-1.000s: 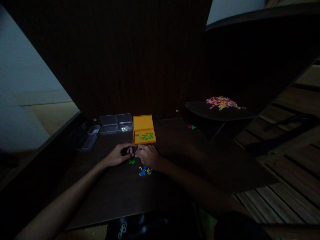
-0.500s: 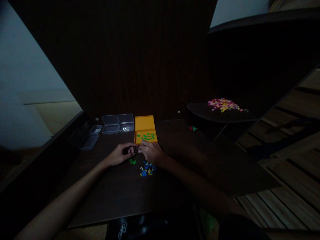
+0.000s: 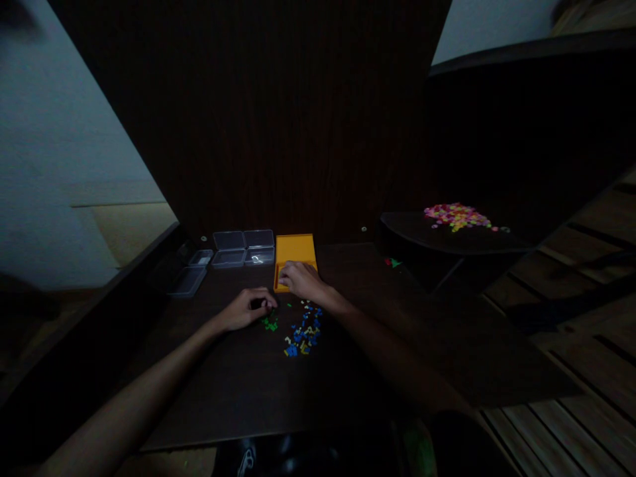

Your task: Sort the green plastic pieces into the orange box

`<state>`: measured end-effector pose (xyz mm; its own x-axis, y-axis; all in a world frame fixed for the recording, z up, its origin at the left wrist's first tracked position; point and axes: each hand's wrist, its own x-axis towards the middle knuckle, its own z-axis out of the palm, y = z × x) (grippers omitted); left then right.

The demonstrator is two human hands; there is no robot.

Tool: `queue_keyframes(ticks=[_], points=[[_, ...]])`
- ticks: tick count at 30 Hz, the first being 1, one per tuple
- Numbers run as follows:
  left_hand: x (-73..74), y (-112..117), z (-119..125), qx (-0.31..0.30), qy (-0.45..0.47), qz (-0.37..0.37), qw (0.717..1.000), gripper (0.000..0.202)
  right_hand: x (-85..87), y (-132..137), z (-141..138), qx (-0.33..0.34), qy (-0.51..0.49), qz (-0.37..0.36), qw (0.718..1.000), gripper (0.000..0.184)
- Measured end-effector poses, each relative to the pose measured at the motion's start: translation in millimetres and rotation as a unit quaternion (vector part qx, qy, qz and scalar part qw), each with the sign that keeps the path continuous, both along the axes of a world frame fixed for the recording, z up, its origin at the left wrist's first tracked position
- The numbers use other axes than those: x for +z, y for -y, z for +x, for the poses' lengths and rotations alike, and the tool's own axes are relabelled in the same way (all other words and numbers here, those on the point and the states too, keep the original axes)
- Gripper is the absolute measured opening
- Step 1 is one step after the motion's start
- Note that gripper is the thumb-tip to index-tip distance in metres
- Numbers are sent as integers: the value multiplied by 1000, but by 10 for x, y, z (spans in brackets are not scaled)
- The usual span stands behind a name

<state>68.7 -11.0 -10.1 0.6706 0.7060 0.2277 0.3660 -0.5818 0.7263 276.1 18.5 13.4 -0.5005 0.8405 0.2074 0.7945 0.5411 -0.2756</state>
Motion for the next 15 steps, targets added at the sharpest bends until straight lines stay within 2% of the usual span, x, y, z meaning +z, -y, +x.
queue_keyframes(ticks=[5, 15], points=[[-10, 3, 7, 9, -1, -4, 1000, 16, -14, -156, -59, 21, 31, -18, 999, 18], [-41, -9, 9, 12, 2, 5, 1000, 16, -79, -205, -35, 29, 46, -17, 998, 24]])
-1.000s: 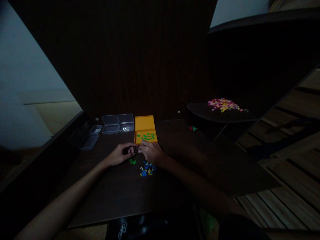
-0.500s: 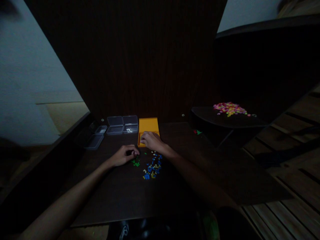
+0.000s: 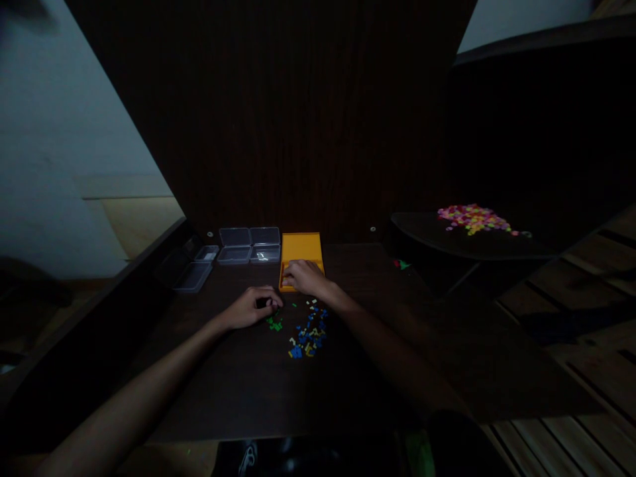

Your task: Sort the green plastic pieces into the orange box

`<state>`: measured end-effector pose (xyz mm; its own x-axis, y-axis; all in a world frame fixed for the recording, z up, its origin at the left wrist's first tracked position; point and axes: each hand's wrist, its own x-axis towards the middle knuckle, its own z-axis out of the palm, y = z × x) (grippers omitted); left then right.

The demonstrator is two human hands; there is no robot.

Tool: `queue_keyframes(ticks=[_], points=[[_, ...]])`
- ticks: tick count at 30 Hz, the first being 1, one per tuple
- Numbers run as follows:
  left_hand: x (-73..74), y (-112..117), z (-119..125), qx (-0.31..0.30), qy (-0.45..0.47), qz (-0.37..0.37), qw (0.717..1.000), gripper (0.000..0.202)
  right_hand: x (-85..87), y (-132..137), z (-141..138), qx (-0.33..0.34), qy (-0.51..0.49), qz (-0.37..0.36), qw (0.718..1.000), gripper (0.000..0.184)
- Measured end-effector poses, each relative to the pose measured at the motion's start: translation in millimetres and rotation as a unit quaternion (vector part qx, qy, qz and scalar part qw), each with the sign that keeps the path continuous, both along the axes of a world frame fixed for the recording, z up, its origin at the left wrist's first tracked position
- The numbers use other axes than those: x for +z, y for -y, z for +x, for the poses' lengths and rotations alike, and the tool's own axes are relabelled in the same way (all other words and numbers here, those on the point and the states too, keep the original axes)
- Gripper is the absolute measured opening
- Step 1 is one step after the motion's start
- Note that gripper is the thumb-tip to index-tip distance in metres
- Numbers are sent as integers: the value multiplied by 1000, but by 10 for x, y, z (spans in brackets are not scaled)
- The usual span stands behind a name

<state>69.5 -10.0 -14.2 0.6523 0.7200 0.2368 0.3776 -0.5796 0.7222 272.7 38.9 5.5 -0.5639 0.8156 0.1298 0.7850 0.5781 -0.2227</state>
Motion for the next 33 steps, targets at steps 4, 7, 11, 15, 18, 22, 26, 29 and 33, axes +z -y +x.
queue_keyframes(ticks=[4, 7, 11, 15, 18, 22, 26, 29, 33], points=[[2, 5, 3, -2, 2, 1, 1000, 15, 79, 35, 98, -5, -33, 14, 999, 26], [2, 3, 3, -4, 8, 1, 1000, 15, 156, 130, 207, -25, -55, 49, 997, 22], [-14, -13, -4, -11, 11, 4, 1000, 15, 154, 369, 301, 7, -73, 62, 995, 20], [-35, -21, -9, -17, 11, 4, 1000, 17, 49, 615, 314, 37, -60, 21, 997, 16], [-29, -12, -6, -15, 14, 8, 1000, 17, -29, 701, 314, 25, -52, 7, 998, 17], [-3, -3, -1, -19, 14, 5, 1000, 17, -131, 700, 305, 8, -51, 4, 999, 15], [-5, -7, -2, -21, 16, 0, 1000, 19, -198, 681, 286, 12, -65, 10, 998, 14], [-20, -9, -2, -18, 19, -3, 1000, 18, -173, 667, 305, 18, -85, 25, 996, 14], [-16, -2, 3, -9, 17, -10, 1000, 15, -63, 570, 372, -4, -141, 54, 989, 16]])
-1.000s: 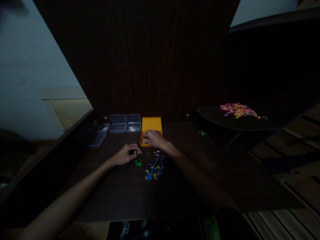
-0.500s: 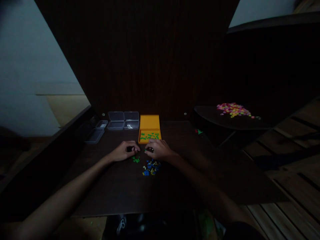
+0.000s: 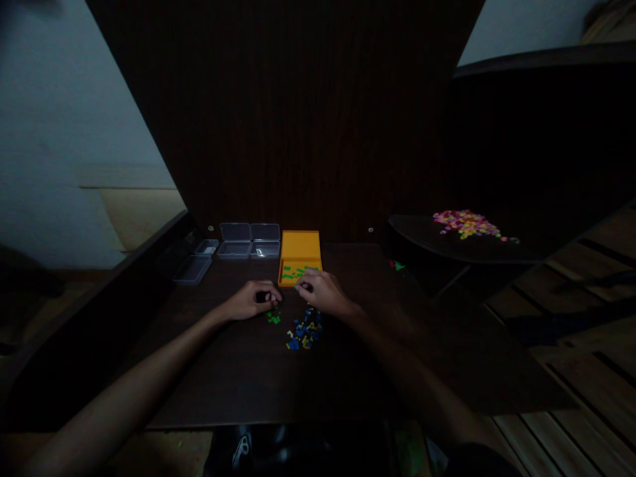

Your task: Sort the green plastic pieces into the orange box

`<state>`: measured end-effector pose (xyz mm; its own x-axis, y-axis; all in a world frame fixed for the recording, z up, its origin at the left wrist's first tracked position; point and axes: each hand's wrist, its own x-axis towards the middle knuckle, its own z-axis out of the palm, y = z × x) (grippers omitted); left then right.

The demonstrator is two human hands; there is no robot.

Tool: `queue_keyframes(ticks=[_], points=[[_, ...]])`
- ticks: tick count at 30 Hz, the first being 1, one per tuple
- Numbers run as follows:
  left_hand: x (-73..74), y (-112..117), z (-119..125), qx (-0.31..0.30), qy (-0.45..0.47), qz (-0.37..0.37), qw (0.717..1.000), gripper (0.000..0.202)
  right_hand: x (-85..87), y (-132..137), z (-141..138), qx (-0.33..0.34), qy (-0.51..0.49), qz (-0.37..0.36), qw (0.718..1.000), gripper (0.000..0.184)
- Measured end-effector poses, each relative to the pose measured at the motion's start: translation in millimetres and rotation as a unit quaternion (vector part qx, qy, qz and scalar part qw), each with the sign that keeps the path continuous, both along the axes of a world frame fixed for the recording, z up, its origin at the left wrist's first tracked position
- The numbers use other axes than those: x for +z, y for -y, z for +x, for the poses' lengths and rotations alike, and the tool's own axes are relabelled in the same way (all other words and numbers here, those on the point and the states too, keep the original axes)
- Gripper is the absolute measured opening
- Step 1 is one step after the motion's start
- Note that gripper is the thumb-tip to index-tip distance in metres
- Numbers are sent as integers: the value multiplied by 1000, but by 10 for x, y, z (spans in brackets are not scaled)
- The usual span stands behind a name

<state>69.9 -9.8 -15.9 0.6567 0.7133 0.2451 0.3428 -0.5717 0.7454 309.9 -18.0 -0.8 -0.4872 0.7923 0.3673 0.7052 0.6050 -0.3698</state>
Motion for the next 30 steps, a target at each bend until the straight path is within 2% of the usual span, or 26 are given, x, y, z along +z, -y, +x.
queue_keyframes(ticks=[4, 10, 14, 24, 30], points=[[15, 5, 3, 2, 2, 2, 1000, 15, 118, -206, 5, -35, -17, -4, 999, 17], [-22, -16, -14, 4, 7, -4, 1000, 13, 219, -512, -147, -115, 64, -22, 991, 21], [-51, -31, -27, -4, 14, -7, 1000, 14, 225, -621, -226, -131, 124, -44, 983, 22], [-44, -33, -27, -1, 24, -18, 1000, 14, 179, -662, -223, -126, 155, -65, 978, 22], [-6, -45, -32, 7, 30, -57, 998, 13, 216, -573, -199, -126, 121, -41, 984, 23]])
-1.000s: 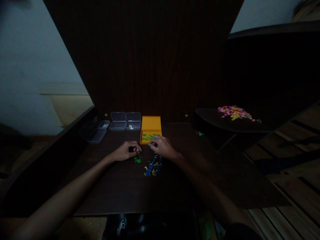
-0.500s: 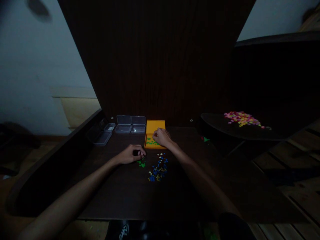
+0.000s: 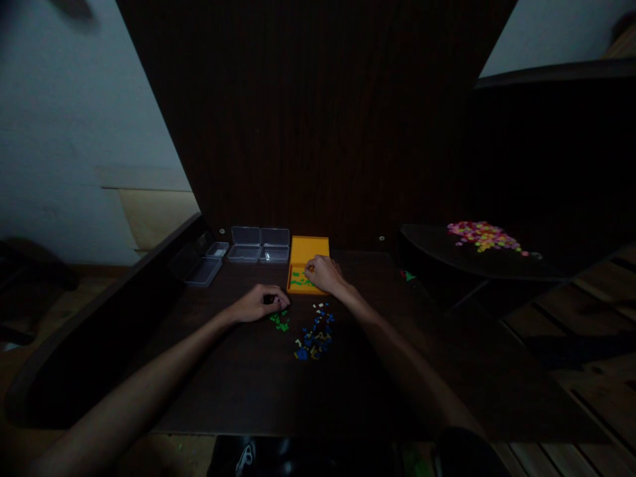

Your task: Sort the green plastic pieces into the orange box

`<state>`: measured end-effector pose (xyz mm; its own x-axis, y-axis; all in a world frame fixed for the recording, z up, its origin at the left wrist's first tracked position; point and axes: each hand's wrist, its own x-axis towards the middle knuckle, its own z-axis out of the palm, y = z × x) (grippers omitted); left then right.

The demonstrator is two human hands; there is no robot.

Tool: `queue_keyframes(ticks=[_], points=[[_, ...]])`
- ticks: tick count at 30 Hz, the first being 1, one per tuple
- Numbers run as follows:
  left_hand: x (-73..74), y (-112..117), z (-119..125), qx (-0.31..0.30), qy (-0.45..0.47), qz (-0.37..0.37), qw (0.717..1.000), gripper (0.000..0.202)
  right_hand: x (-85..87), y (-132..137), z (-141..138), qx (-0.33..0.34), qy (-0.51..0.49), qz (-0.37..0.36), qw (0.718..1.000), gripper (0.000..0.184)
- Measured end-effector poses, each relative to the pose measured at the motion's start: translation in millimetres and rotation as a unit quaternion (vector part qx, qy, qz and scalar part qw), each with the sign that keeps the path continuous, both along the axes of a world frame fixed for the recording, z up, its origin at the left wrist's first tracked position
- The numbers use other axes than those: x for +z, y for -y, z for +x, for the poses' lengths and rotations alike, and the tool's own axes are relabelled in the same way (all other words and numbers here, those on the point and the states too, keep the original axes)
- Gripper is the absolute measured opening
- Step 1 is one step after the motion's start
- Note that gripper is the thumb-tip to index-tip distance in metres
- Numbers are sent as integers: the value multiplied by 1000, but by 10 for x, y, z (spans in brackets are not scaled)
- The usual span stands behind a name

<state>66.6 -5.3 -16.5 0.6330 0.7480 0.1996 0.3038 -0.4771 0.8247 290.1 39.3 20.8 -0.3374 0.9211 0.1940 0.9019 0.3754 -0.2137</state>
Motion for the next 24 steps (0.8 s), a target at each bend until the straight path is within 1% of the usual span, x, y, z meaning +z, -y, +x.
queue_keyframes(ticks=[4, 7, 9, 11, 13, 16, 20, 24], points=[[11, -30, -26, 14, 15, -53, 998, 21, -27, 176, -15, 61, -72, 31, 995, 20], [11, -71, -68, 17, 15, -65, 998, 24, -104, 363, -41, 127, -119, 38, 984, 20], [11, -101, -100, 15, 15, -66, 998, 23, -159, 485, -62, 177, -122, 25, 976, 16], [16, -124, -130, 15, 12, -71, 997, 21, -201, 585, -89, 209, -104, 9, 972, 13], [32, -133, -155, 17, 6, -79, 997, 20, -222, 653, -119, 221, -79, -9, 972, 14], [78, -122, -184, 15, -6, -81, 997, 21, -230, 696, -160, 213, -56, -35, 975, 16], [133, -111, -225, -5, -7, -95, 995, 26, -229, 700, -182, 213, -52, -58, 974, 17], [126, -132, -267, -23, 6, -114, 993, 34, -237, 710, -182, 218, -54, -60, 973, 16]])
